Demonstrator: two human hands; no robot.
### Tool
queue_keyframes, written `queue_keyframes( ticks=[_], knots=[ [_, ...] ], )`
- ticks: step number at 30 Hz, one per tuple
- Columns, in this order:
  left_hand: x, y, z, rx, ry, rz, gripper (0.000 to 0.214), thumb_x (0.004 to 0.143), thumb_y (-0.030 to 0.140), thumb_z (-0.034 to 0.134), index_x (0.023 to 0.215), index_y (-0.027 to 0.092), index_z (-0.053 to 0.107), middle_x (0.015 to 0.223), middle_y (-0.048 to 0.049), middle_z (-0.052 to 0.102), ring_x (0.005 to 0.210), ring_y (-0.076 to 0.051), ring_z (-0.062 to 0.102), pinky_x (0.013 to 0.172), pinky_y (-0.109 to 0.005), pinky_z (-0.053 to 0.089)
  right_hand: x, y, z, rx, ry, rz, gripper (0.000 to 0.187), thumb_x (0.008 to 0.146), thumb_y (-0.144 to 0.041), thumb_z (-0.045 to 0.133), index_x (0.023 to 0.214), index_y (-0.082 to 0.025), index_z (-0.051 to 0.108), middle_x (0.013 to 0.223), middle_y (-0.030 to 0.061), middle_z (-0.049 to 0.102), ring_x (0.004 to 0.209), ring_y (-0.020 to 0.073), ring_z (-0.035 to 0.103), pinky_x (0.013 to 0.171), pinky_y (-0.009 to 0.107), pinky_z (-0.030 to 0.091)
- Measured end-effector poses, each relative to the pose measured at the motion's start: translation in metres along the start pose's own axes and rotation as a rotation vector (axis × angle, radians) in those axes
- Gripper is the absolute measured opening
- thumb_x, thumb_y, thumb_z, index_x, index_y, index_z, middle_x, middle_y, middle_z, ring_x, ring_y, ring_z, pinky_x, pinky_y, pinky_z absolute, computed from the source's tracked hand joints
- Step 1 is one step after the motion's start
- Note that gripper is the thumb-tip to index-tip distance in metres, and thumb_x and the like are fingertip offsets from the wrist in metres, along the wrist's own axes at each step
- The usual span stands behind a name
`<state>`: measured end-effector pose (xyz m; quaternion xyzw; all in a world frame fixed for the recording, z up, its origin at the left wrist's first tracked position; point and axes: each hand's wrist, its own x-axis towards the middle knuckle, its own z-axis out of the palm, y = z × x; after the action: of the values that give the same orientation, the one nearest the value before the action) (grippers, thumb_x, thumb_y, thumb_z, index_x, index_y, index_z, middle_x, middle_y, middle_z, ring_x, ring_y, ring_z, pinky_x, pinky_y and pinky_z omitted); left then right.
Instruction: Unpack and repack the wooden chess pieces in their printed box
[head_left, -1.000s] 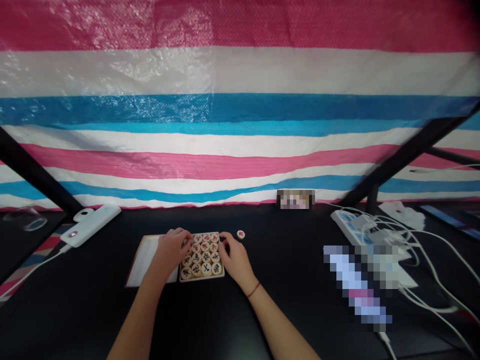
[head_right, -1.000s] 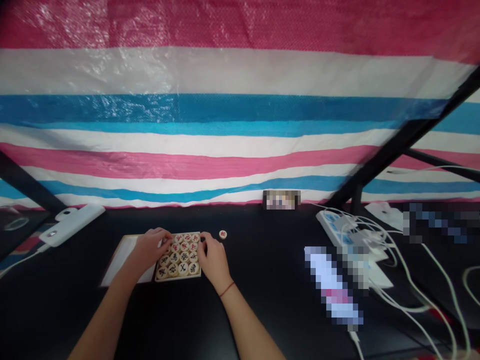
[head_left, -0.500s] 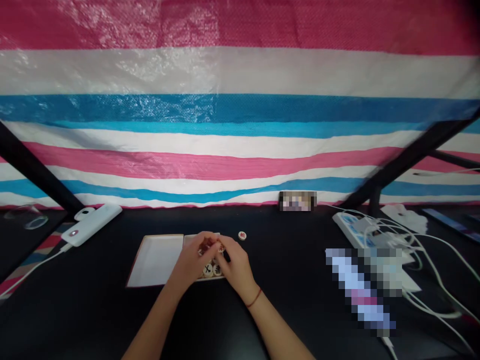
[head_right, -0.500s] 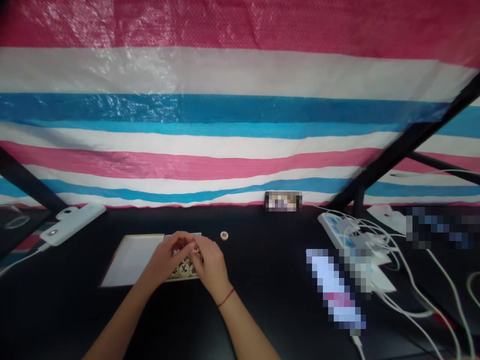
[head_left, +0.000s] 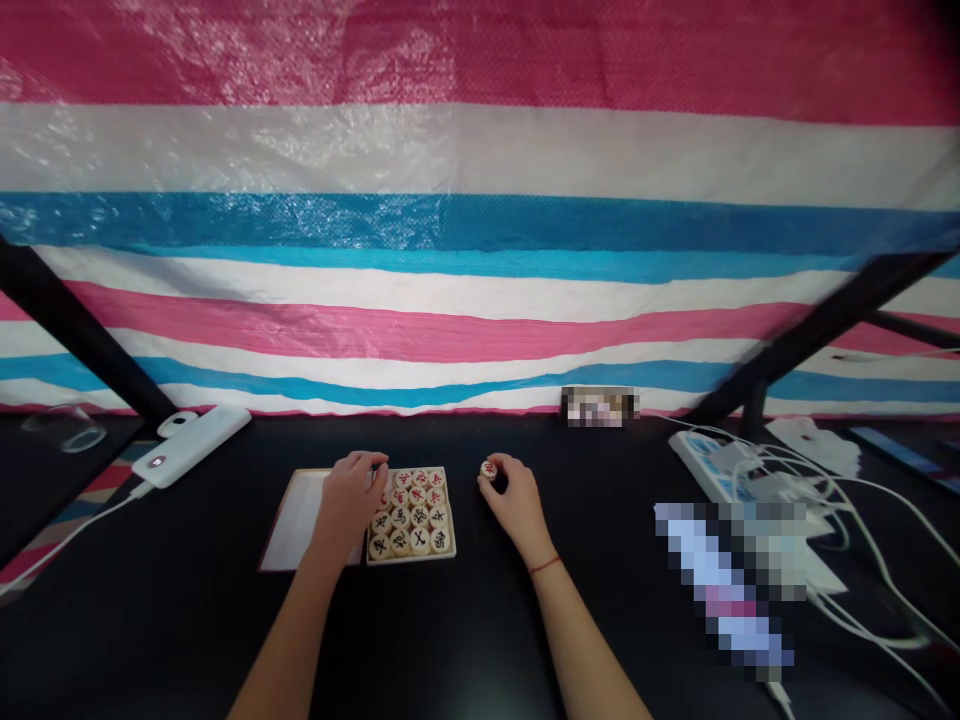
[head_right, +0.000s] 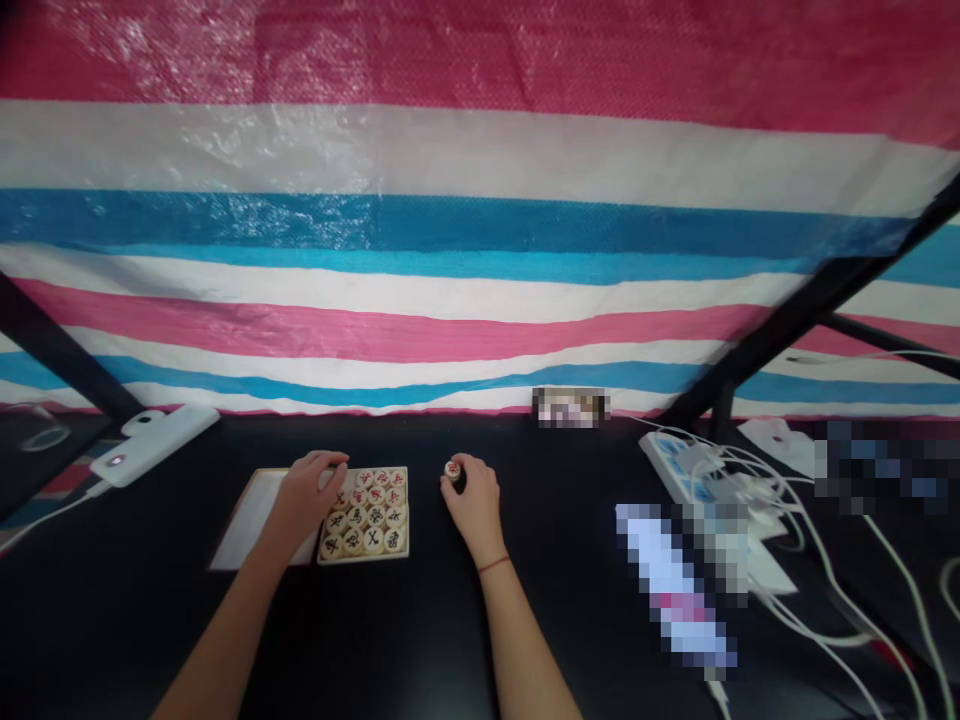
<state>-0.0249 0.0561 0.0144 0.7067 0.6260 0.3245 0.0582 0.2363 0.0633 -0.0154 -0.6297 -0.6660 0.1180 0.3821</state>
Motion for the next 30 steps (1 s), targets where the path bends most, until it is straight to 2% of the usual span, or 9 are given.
queue_keyframes(
  ticks=[4, 8, 15, 22, 30],
  knots=[
    [-0.001, 0.000, 0.001, 0.006, -0.029, -0.008, 0.020, 0.087, 0.026, 0.049, 0.093, 0.020, 0.067, 0.096, -0.0058, 0.070, 0.089, -0.022, 0.063, 0.085, -0.035, 0.048, 0.000, -0.002, -0.002, -0.002, 0.001, 0.003, 0.013, 0.078, -0.025, 0.050, 0.084, -0.020, 0.060, 0.081, 0.0049, 0.064, 0.077, 0.0208, 0.056, 0.074, 0.032, 0.043],
    [-0.002, 0.002, 0.001, 0.009, -0.045, -0.010, 0.020, 0.087, 0.026, 0.048, 0.093, 0.020, 0.067, 0.096, -0.0054, 0.070, 0.090, -0.021, 0.062, 0.085, -0.035, 0.047, 0.001, -0.001, -0.003, -0.011, -0.007, -0.001, 0.011, 0.077, -0.023, 0.050, 0.083, -0.020, 0.058, 0.079, 0.0046, 0.063, 0.075, 0.0208, 0.055, 0.073, 0.032, 0.042],
    [-0.002, 0.001, 0.003, 0.031, -0.050, -0.001, 0.020, 0.087, 0.026, 0.050, 0.092, 0.021, 0.068, 0.095, -0.0055, 0.070, 0.089, -0.022, 0.062, 0.084, -0.036, 0.048, 0.000, -0.006, -0.003, -0.063, -0.015, -0.033, 0.009, 0.079, -0.022, 0.048, 0.084, -0.021, 0.055, 0.081, 0.0038, 0.064, 0.076, 0.0201, 0.057, 0.073, 0.030, 0.040],
    [-0.003, 0.000, 0.007, 0.023, -0.041, 0.013, 0.020, 0.086, 0.027, 0.050, 0.091, 0.021, 0.069, 0.094, -0.0061, 0.071, 0.090, -0.023, 0.062, 0.086, -0.037, 0.048, -0.002, -0.013, -0.003, -0.086, -0.042, 0.031, 0.014, 0.081, -0.027, 0.050, 0.093, -0.023, 0.056, 0.086, 0.0027, 0.066, 0.084, 0.0221, 0.059, 0.074, 0.031, 0.039],
    [-0.003, 0.004, 0.004, 0.037, -0.049, 0.006, 0.021, 0.086, 0.027, 0.050, 0.091, 0.021, 0.069, 0.094, -0.0054, 0.071, 0.090, -0.023, 0.062, 0.086, -0.037, 0.048, -0.002, -0.014, -0.003, -0.084, -0.066, 0.044, 0.014, 0.083, -0.031, 0.050, 0.091, -0.023, 0.058, 0.088, 0.0033, 0.067, 0.087, 0.0226, 0.058, 0.075, 0.031, 0.038]
  ],
)
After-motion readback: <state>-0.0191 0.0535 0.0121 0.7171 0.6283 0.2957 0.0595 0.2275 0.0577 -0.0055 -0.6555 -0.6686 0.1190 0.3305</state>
